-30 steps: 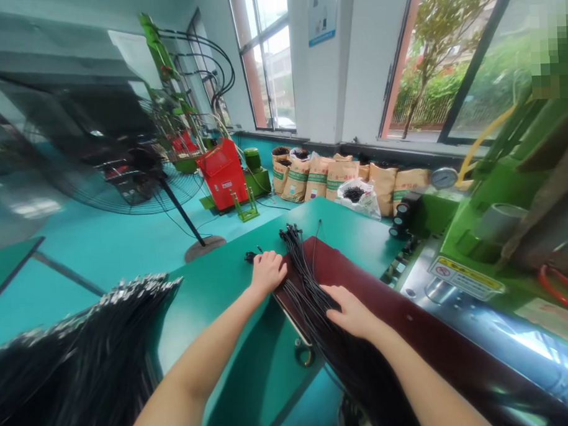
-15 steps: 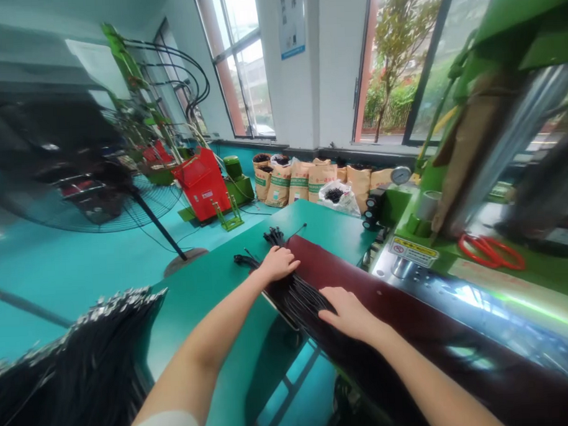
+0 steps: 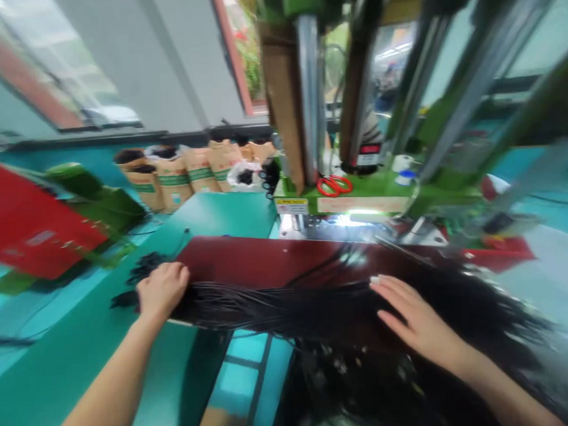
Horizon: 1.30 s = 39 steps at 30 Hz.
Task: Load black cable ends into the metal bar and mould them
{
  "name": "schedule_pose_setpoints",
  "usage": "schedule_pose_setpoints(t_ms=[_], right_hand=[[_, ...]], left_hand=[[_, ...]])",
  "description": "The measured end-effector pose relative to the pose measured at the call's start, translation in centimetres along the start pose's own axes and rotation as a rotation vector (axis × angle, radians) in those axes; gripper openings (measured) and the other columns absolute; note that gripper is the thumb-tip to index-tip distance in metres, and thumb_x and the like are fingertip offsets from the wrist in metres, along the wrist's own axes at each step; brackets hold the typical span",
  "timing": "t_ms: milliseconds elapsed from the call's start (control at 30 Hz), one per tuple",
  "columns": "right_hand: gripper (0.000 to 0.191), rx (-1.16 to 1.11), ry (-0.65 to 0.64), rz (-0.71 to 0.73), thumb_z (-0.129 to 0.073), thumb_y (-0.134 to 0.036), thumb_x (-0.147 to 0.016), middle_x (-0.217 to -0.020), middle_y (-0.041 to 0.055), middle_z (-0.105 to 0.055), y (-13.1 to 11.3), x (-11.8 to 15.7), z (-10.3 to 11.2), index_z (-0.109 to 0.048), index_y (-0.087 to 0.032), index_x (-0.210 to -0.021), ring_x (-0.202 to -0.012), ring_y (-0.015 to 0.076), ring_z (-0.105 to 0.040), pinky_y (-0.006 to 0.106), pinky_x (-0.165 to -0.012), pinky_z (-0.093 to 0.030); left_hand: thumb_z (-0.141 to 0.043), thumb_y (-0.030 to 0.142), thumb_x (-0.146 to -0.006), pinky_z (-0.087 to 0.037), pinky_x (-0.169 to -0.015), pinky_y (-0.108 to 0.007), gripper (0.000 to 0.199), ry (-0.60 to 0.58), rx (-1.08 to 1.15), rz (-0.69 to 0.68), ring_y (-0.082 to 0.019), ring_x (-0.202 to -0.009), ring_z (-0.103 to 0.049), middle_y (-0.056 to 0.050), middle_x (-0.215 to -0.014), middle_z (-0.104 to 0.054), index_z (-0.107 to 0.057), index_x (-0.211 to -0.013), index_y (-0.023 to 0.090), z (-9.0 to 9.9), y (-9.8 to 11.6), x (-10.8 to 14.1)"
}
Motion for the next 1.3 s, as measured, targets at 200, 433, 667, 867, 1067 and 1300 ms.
schedule_pose_setpoints(t_ms=[200,433,667,867,1067,1300], right_hand=[[0.046,0.118,0.200,-0.236,-0.046,-0.023,-0.083,-0.126,0.0109,-0.047,6.9,11.0,5.3,-0.039,-0.022,-0.129,-0.118,0.0253,-0.043,0.048,-0.097,-0.038],[0.062,0.162,0.064,-0.148,-0.040,-0.006,-0.069,-0.135,0.0089,-0.039,6.2,13.2,5.1,-0.042,-0.021,-0.129,-0.126,0.0249,-0.033,0.048,-0.102,-0.032],[0.050,0.206,0.013,0.017,-0.047,-0.011,-0.072,-0.136,0.0112,-0.039,4.0,11.1,3.9,-0.051,-0.021,-0.122,-0.128,0.0270,-0.028,0.053,-0.103,-0.024],[0.031,0.203,-0.014,0.043,-0.050,-0.026,-0.082,-0.127,0.0119,-0.048,4.7,8.8,3.0,-0.057,-0.020,-0.111,-0.126,0.0262,-0.032,0.050,-0.102,-0.026],[0.016,0.189,0.025,0.030,-0.048,-0.029,-0.085,-0.118,0.0100,-0.051,7.0,6.0,2.3,-0.062,-0.022,-0.088,-0.125,0.0258,-0.033,0.045,-0.099,-0.033],[0.022,0.216,0.147,0.038,-0.044,-0.031,-0.087,-0.119,0.0114,-0.048,8.3,4.0,1.7,-0.062,-0.020,-0.085,-0.119,0.0290,-0.040,0.048,-0.096,-0.036]], left_hand=[[-0.041,0.042,-0.083,-0.040,-0.090,-0.036,0.038,0.191,0.446,-0.582,-0.022,-0.105,-0.050,-0.009,-0.109,-0.055,-0.045,-0.114,0.022,6.9,13.3,9.5],[-0.053,0.070,-0.061,-0.011,-0.104,-0.058,0.072,0.109,0.306,-1.214,-0.033,-0.125,-0.032,-0.005,-0.132,-0.046,-0.044,-0.125,0.037,6.7,25.7,22.4],[-0.061,0.054,-0.067,-0.019,-0.104,-0.053,0.058,0.148,0.260,-1.021,-0.033,-0.128,-0.030,-0.010,-0.134,-0.044,-0.052,-0.120,0.033,3.7,24.5,18.9],[-0.050,0.030,-0.080,-0.026,-0.102,-0.044,0.035,0.153,0.184,-0.990,-0.026,-0.113,-0.049,-0.009,-0.119,-0.058,-0.057,-0.114,0.024,3.6,24.6,14.5],[-0.049,0.028,-0.080,-0.024,-0.099,-0.049,0.035,0.097,0.100,-0.973,-0.028,-0.111,-0.048,-0.011,-0.118,-0.056,-0.055,-0.113,0.022,3.7,25.0,9.3],[-0.048,0.038,-0.081,-0.019,-0.101,-0.052,0.038,0.026,0.113,-0.934,-0.029,-0.112,-0.045,-0.012,-0.116,-0.056,-0.052,-0.115,0.020,3.5,25.6,6.3]])
Point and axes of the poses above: each hand's wrist, its own x-axis away from the middle knuckle, its own z-axis out of the back of the hand, y = z × x, the point moved 7 cm from there along -x, towards the middle knuckle
